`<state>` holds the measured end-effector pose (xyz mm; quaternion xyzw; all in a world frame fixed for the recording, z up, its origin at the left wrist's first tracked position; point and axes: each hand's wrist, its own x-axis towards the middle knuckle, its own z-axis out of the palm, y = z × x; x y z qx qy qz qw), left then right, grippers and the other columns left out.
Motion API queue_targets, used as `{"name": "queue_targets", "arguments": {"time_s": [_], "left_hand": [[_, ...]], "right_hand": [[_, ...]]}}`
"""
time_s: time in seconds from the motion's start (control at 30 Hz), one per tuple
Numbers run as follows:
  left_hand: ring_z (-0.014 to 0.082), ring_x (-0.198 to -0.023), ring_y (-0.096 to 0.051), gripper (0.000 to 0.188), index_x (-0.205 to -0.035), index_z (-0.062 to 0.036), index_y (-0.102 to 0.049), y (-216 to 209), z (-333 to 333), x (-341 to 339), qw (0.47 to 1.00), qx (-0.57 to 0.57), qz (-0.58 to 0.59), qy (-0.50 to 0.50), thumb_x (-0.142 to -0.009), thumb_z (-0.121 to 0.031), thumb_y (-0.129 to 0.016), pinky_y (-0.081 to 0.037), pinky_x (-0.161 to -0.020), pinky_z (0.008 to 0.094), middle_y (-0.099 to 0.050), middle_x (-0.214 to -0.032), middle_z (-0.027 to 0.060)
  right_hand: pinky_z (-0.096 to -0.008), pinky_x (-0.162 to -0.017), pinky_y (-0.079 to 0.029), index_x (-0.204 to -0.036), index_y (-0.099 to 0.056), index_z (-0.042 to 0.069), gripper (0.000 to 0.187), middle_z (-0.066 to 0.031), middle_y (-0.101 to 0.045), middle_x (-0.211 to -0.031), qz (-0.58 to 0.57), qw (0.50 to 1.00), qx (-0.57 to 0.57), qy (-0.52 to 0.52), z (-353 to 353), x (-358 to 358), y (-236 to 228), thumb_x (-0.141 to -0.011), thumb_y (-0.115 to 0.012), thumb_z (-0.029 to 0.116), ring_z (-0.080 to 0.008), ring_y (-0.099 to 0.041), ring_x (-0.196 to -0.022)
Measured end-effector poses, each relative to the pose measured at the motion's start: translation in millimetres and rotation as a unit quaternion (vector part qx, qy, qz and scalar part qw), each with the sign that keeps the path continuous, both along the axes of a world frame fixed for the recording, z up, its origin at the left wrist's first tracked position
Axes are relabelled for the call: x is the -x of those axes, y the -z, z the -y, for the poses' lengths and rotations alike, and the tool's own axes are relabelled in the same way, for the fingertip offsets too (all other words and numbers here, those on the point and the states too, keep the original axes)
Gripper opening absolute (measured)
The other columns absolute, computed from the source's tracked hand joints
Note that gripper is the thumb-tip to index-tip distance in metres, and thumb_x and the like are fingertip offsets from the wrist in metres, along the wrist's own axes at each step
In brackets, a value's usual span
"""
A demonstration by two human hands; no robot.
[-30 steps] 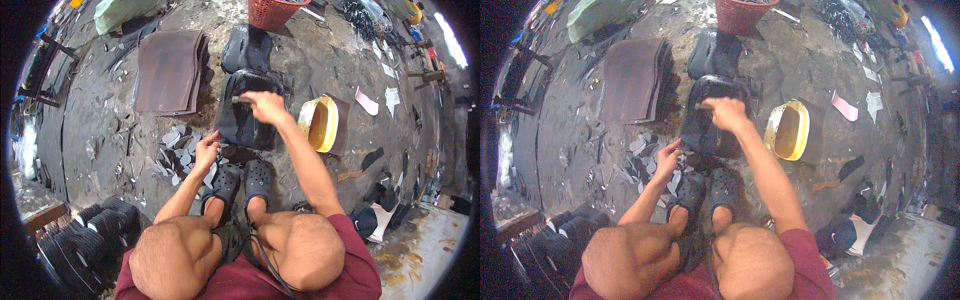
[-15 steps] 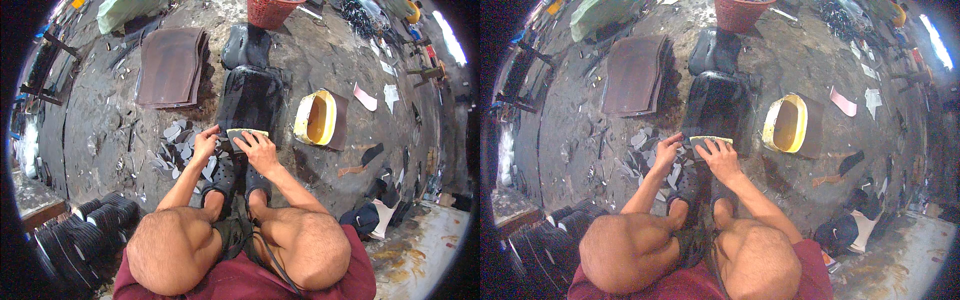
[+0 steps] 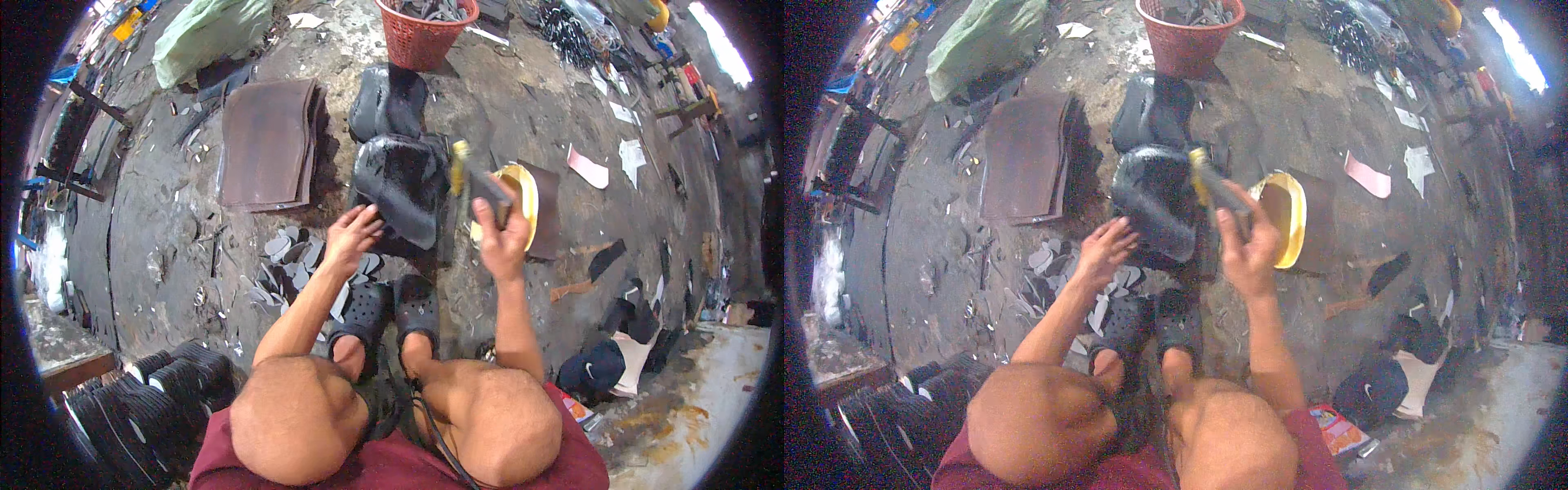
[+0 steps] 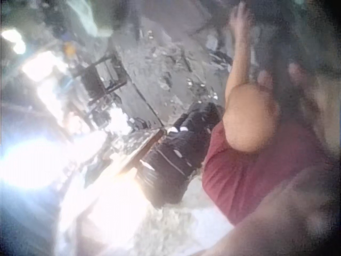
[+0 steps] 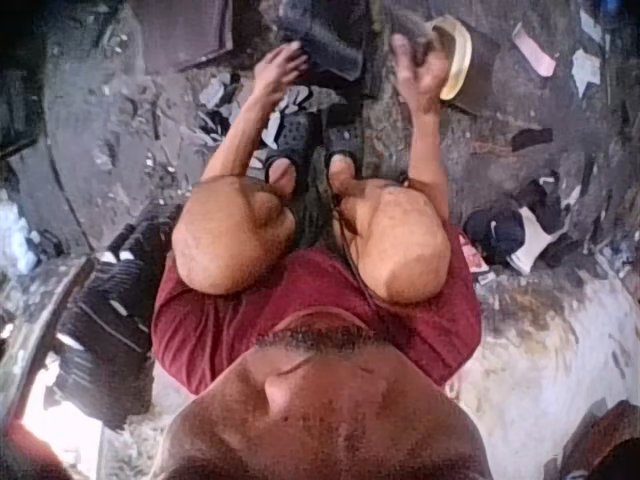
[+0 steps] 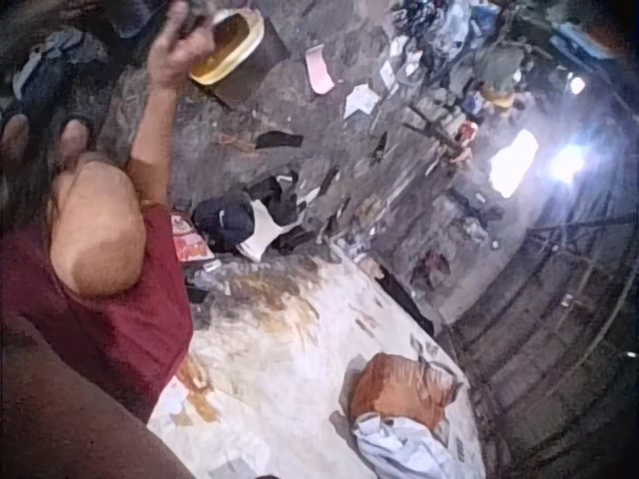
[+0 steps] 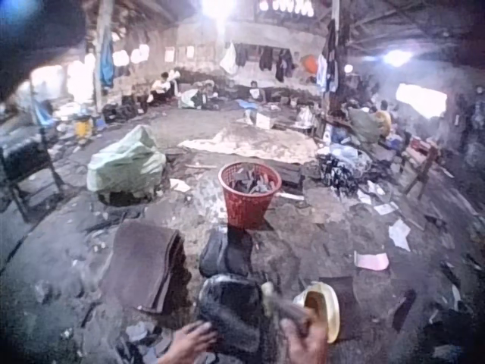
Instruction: The person applies a yellowish liquid to a black rubber sheet using a brush, then places another sheet on top and continues applying the liquid to the combined stack. The person works at a low table in a cluttered workshop.
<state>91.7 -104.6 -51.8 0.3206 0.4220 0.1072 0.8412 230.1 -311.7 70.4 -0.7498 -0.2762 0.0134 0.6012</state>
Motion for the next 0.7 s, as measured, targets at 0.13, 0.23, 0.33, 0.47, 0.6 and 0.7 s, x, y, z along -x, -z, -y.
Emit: {"name": "queue_targets", "arguments": {"time_s": [0.13,0.23,0.33,0.47,0.6,0.7], "left_hand": [[0.0220,-0.105,-0.061,0.072,-0.141,-0.0062,-0.046,-8.4,13.0,-39.4,0.993,0.071,-0.042,0.079,-0.081,-0.020,-0.084,-0.047,-0.089,0.0396,-0.062,-0.119,0.0075],[0.0184,-0.093,-0.065,0.076,-0.143,-0.0045,-0.043,-35.0,19.4,-48.0,0.995,-0.040,-0.041,0.077,-0.078,-0.007,-0.081,-0.051,-0.078,0.0348,-0.068,-0.107,0.0088],[0.0174,-0.091,-0.064,0.053,-0.134,-0.0031,-0.056,-41.7,-16.2,-78.8,0.988,-0.099,0.042,0.111,-0.082,-0.002,-0.071,-0.051,-0.072,0.0304,-0.069,-0.107,0.0075],[0.0188,-0.086,-0.062,0.049,-0.131,-0.0029,-0.052,-37.9,-64.2,-161.0,0.996,-0.048,0.079,0.007,-0.085,-0.009,-0.069,-0.051,-0.072,0.0351,-0.064,-0.102,0.0072],[0.0252,-0.084,-0.066,0.026,-0.111,-0.0068,-0.058,36.8,-133.1,-236.2,0.996,0.043,0.081,0.005,-0.086,-0.006,-0.067,-0.056,-0.080,0.0455,-0.064,-0.097,0.0094],[0.0282,-0.087,-0.068,0.031,-0.115,-0.0042,-0.057,103.3,-205.8,-234.7,0.996,0.074,0.041,0.002,-0.086,-0.004,-0.067,-0.058,-0.082,0.0480,-0.067,-0.104,0.0131]], "right_hand": [[-0.0319,-0.100,-0.045,-0.128,-0.061,-0.001,0.035,-0.0097,-0.067,-0.115,-0.007,0.998,-0.035,0.058,2.5,-19.8,-1.4,-0.095,-0.067,0.008,-0.0186,-0.059,-0.114],[-0.0325,-0.099,-0.046,-0.128,-0.060,-0.003,0.036,-0.0106,-0.066,-0.115,0.013,0.998,-0.016,0.066,9.6,-19.4,4.6,-0.094,-0.068,0.006,-0.0188,-0.061,-0.111],[-0.0335,-0.099,-0.048,-0.129,-0.059,-0.006,0.037,-0.0121,-0.067,-0.120,-0.012,0.994,-0.078,0.077,15.4,-17.6,0.8,-0.094,-0.067,0.004,-0.0205,-0.063,-0.110],[-0.0333,-0.097,-0.049,-0.129,-0.059,-0.007,0.039,-0.0139,-0.067,-0.121,-0.019,0.993,-0.070,0.092,26.9,-27.2,-4.8,-0.093,-0.068,0.004,-0.0202,-0.063,-0.111],[-0.0326,-0.095,-0.050,-0.128,-0.058,-0.008,0.039,-0.0137,-0.068,-0.118,-0.025,0.991,-0.073,0.109,35.7,-39.5,-2.8,-0.092,-0.069,0.005,-0.0192,-0.064,-0.108],[-0.0323,-0.095,-0.049,-0.128,-0.058,-0.008,0.039,-0.0136,-0.067,-0.119,-0.060,0.991,-0.085,0.082,23.4,-39.2,-6.1,-0.092,-0.069,0.004,-0.0194,-0.064,-0.109]]}}
